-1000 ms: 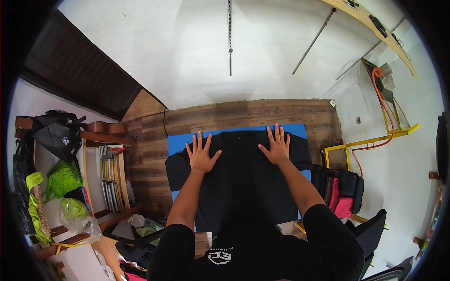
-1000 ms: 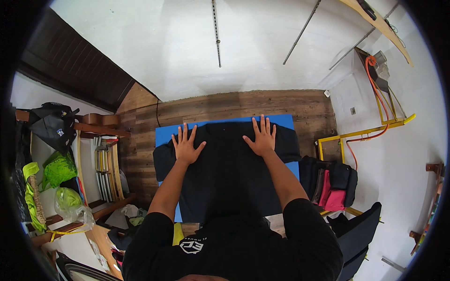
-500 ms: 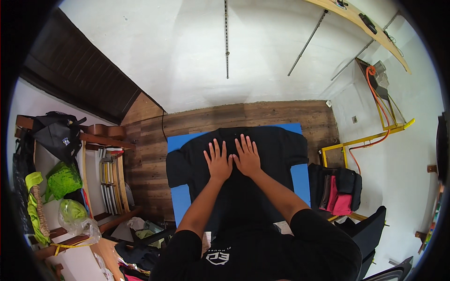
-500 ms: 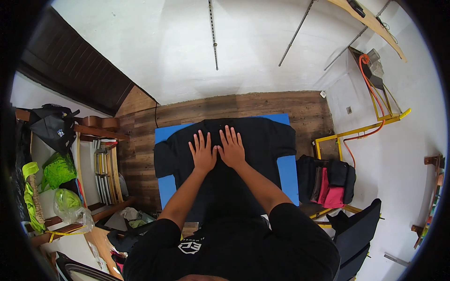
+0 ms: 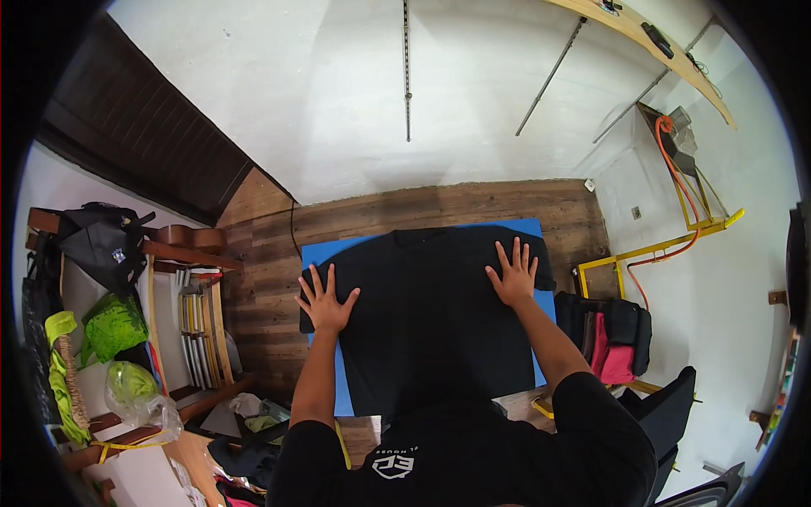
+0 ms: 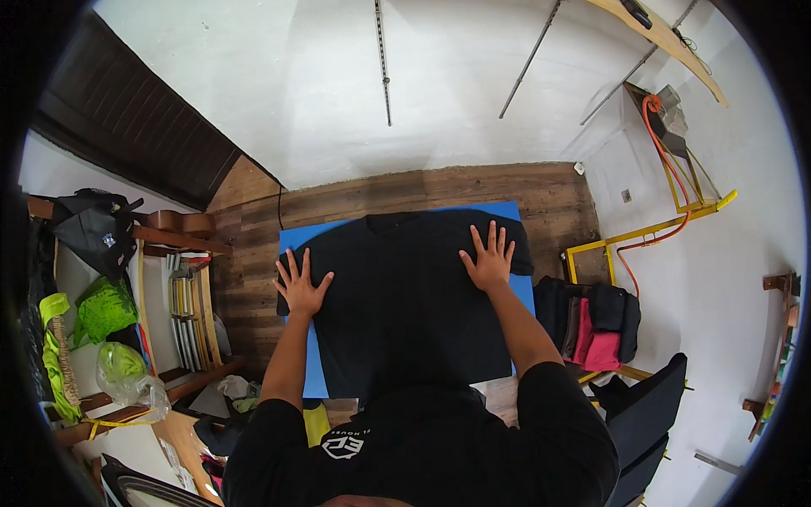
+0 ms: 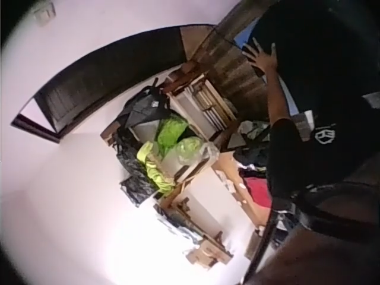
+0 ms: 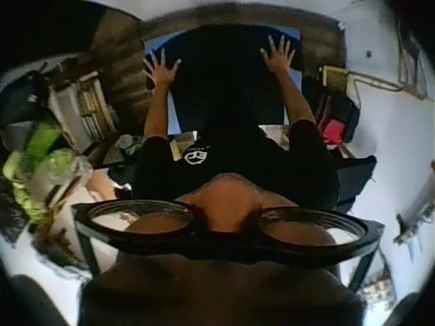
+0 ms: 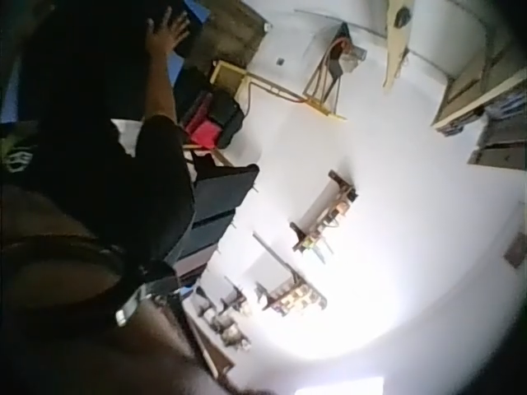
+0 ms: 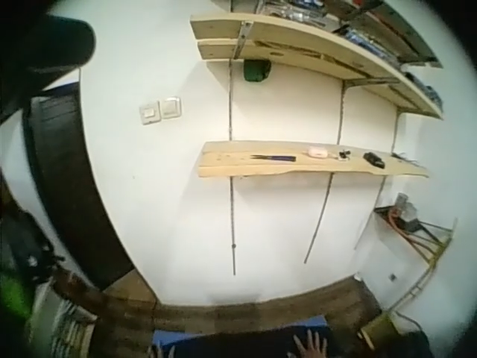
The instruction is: Folding a black t-shirt on a table and using small scissors to trim a loose thread.
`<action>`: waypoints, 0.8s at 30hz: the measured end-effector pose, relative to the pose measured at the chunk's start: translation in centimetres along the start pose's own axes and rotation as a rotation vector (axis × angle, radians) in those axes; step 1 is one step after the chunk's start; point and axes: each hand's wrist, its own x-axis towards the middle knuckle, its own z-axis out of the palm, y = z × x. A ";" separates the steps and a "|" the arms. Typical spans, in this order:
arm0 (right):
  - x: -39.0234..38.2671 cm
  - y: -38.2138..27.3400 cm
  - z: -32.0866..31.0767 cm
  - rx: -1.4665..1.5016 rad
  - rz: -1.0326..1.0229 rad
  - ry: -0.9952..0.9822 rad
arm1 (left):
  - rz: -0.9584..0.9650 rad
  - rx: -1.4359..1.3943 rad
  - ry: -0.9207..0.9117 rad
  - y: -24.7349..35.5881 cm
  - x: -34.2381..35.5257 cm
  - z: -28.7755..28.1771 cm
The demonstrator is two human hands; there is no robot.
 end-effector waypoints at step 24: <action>-4.6 8.3 1.3 0.145 0.311 0.229 | -0.138 -0.080 0.117 -6.0 -8.9 2.2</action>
